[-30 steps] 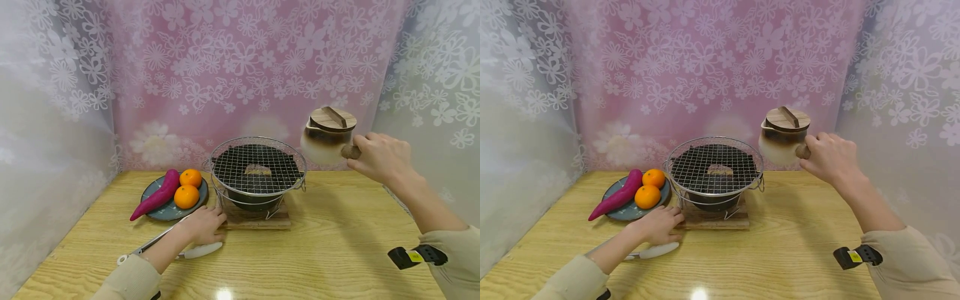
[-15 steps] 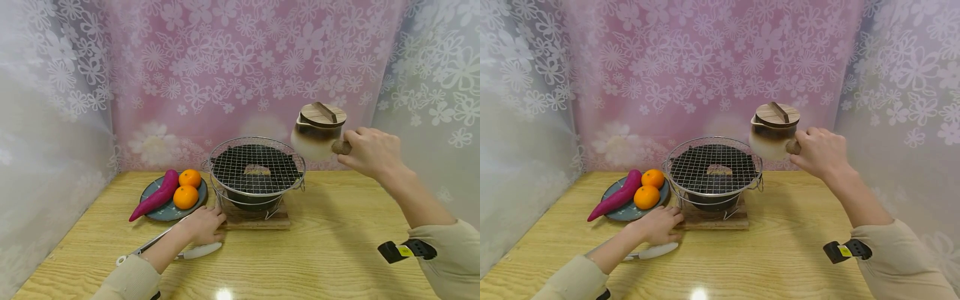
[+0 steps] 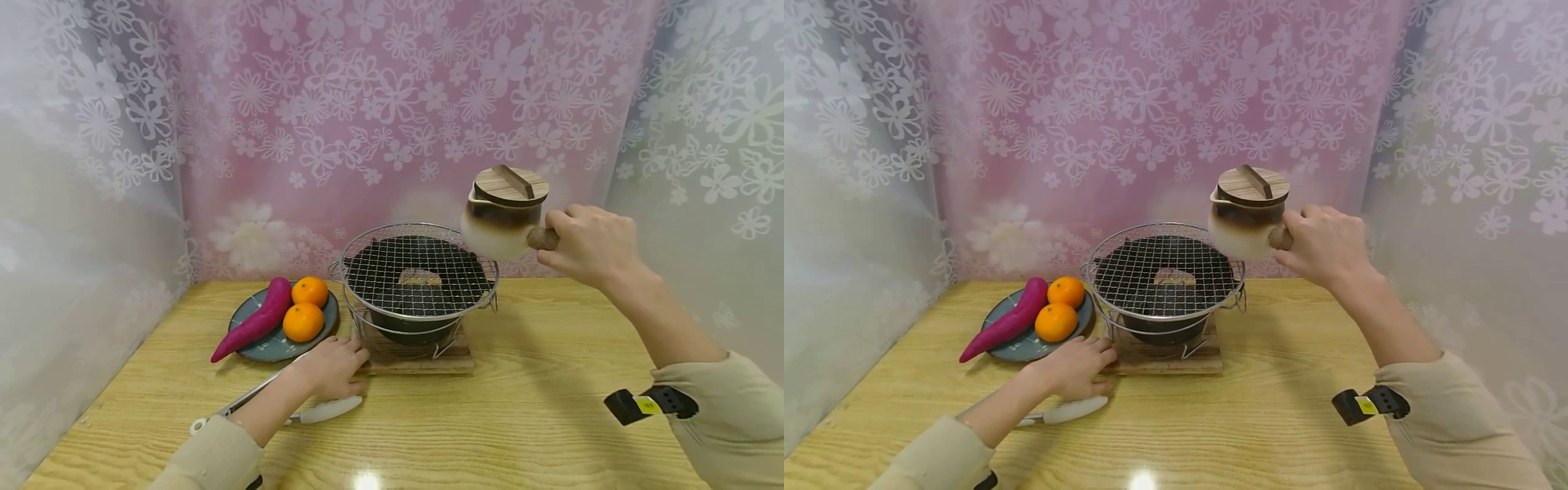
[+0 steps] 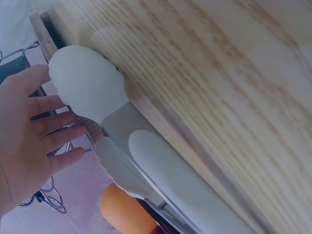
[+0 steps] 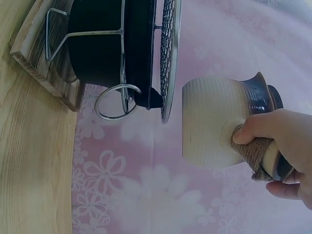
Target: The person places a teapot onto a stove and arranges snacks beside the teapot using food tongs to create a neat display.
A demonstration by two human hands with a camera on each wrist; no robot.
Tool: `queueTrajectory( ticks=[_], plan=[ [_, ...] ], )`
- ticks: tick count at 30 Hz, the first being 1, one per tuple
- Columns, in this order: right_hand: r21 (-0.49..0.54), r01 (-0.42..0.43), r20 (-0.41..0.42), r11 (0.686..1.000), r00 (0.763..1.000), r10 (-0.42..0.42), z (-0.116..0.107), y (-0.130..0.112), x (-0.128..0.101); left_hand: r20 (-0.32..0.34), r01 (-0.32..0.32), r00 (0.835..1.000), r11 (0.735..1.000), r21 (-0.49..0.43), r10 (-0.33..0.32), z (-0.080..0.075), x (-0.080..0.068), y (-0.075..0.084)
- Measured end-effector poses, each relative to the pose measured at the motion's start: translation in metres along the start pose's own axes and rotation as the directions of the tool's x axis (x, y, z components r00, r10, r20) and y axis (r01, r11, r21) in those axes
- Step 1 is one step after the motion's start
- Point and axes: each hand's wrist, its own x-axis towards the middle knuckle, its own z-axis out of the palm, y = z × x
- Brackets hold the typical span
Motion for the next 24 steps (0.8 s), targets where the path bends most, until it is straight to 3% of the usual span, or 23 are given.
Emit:
queueTrajectory(
  ticks=[5,24],
  plan=[
    [0.007,0.01,0.006,1.0,1.0,-0.01,-0.001,-0.005,0.003,-0.021,-0.013,1.0,1.0,-0.013,0.013,0.001,0.001,-0.001],
    [0.031,0.071,0.052,0.997,0.996,-0.072,0.001,-0.016,0.01,-0.005,-0.015,1.0,1.0,-0.005,0.015,0.001,0.002,-0.001]
  ],
)
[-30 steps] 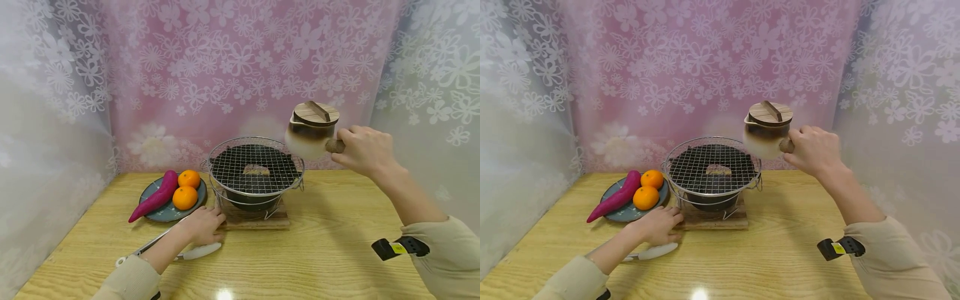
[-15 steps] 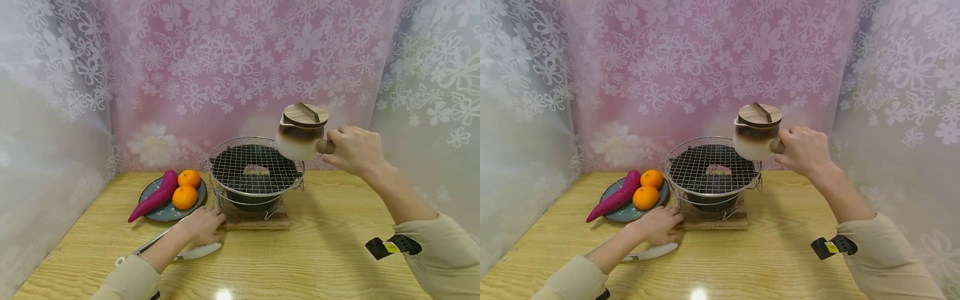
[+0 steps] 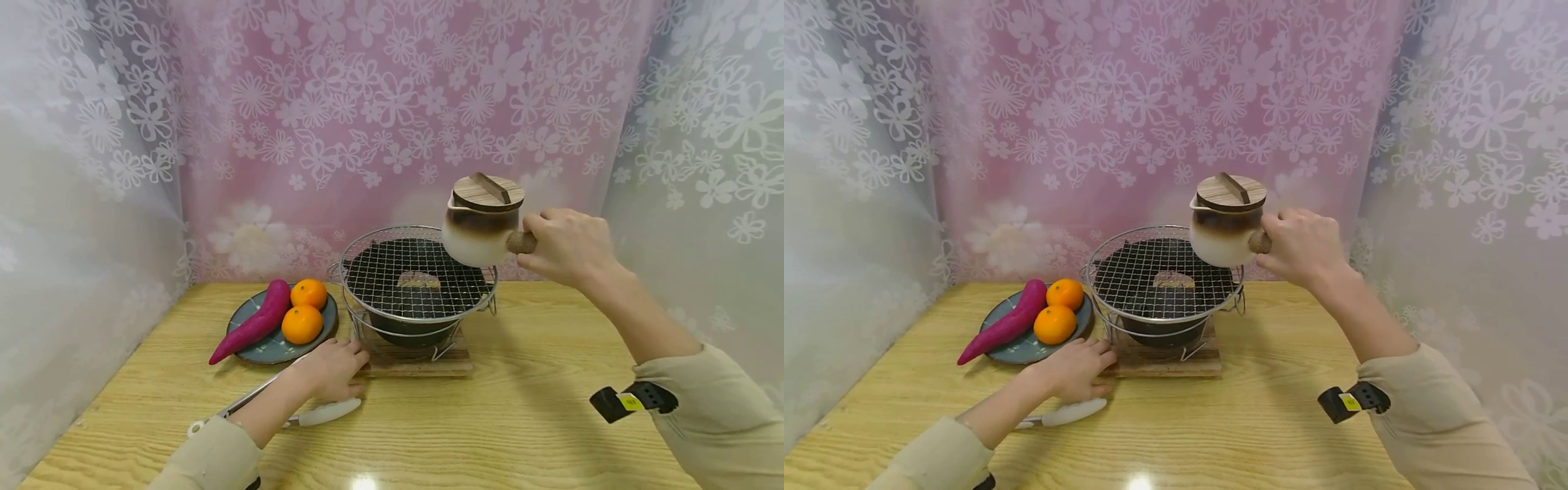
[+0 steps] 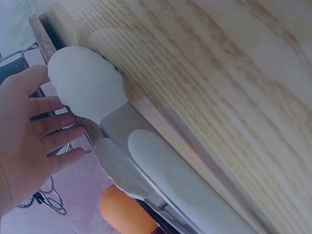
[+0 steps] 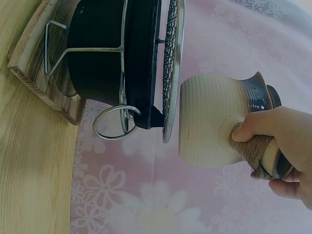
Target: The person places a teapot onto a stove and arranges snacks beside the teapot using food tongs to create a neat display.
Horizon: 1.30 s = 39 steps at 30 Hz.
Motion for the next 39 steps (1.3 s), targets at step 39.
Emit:
queueTrajectory(
  ticks=[39],
  plan=[
    [0.027,0.034,0.073,0.999,0.997,-0.036,0.008,-0.02,0.013,0.003,0.009,1.0,1.0,0.007,-0.009,-0.002,-0.003,0.002]
  ],
)
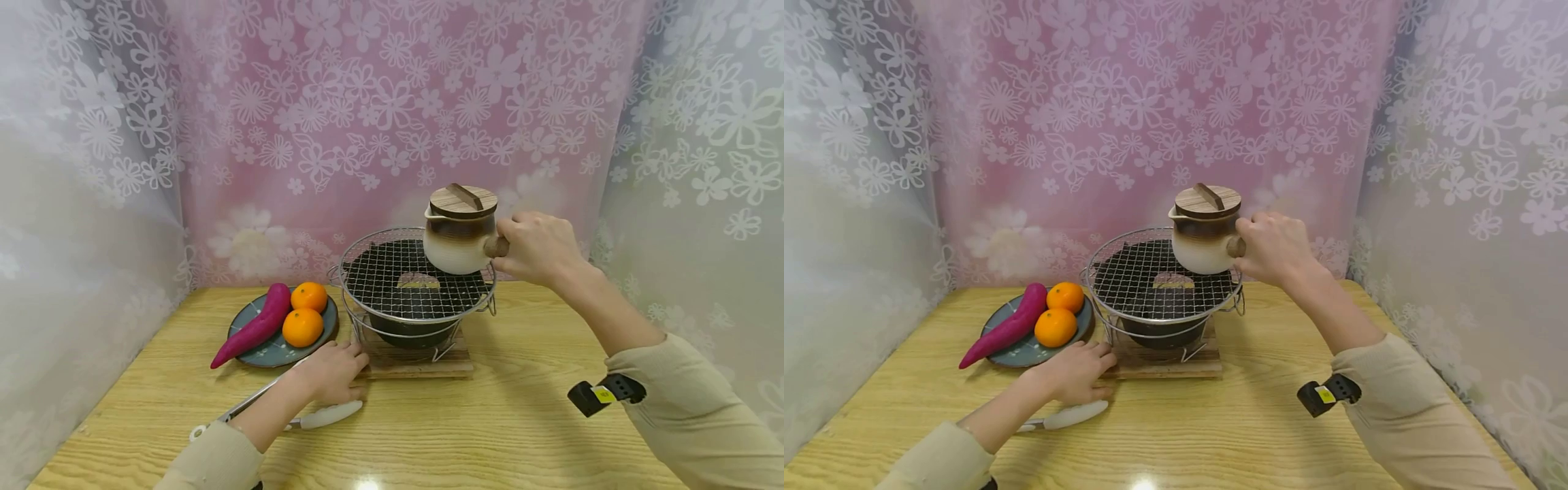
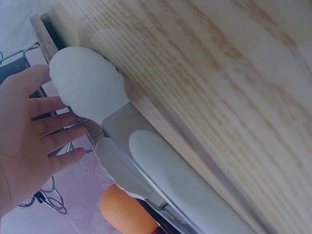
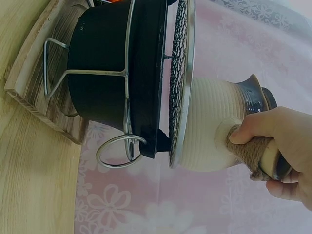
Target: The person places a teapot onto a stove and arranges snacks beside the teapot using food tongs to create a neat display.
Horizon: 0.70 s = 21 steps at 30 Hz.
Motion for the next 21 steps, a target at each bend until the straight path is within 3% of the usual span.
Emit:
queueTrajectory(
  ticks=[21],
  plan=[
    [-0.005,0.004,0.018,1.0,1.0,-0.004,0.0029,-0.0044,0.0039,-0.007,-0.006,1.0,1.0,0.001,0.006,0.001,0.0005,0.0008]
  ],
)
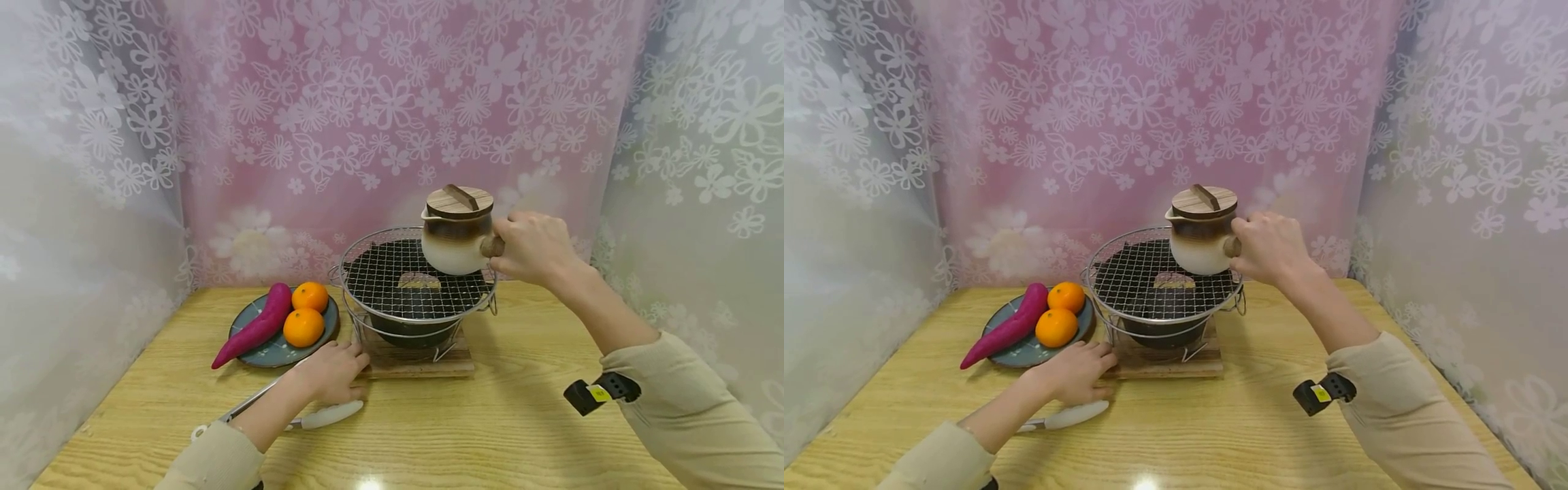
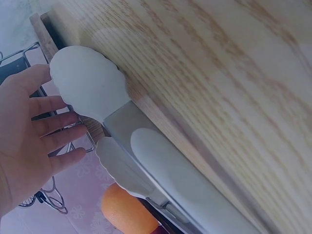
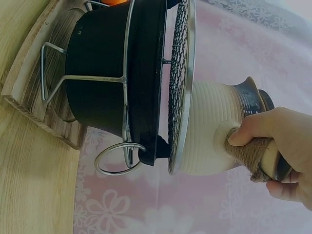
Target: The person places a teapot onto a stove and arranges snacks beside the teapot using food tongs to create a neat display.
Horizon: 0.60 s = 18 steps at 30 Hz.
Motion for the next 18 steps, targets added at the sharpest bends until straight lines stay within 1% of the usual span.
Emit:
queueTrajectory(
  ticks=[4,12,18],
  plan=[
    [0.009,-0.006,0.009,1.0,1.0,0.006,-0.0004,-0.0011,0.0007,0.01,0.002,1.0,1.0,-0.001,-0.002,0.0005,0.0009,-0.0001],
    [0.009,-0.031,-0.005,0.999,0.999,0.031,0.0007,-0.005,0.001,0.027,0.008,1.0,1.0,-0.005,-0.008,0.0003,0.0021,-0.0007],
    [0.003,-0.057,0.013,0.998,0.998,0.057,0.0019,-0.0071,0.0019,0.023,0.011,1.0,1.0,-0.006,-0.011,0.0014,0.0022,-0.001]
  ],
)
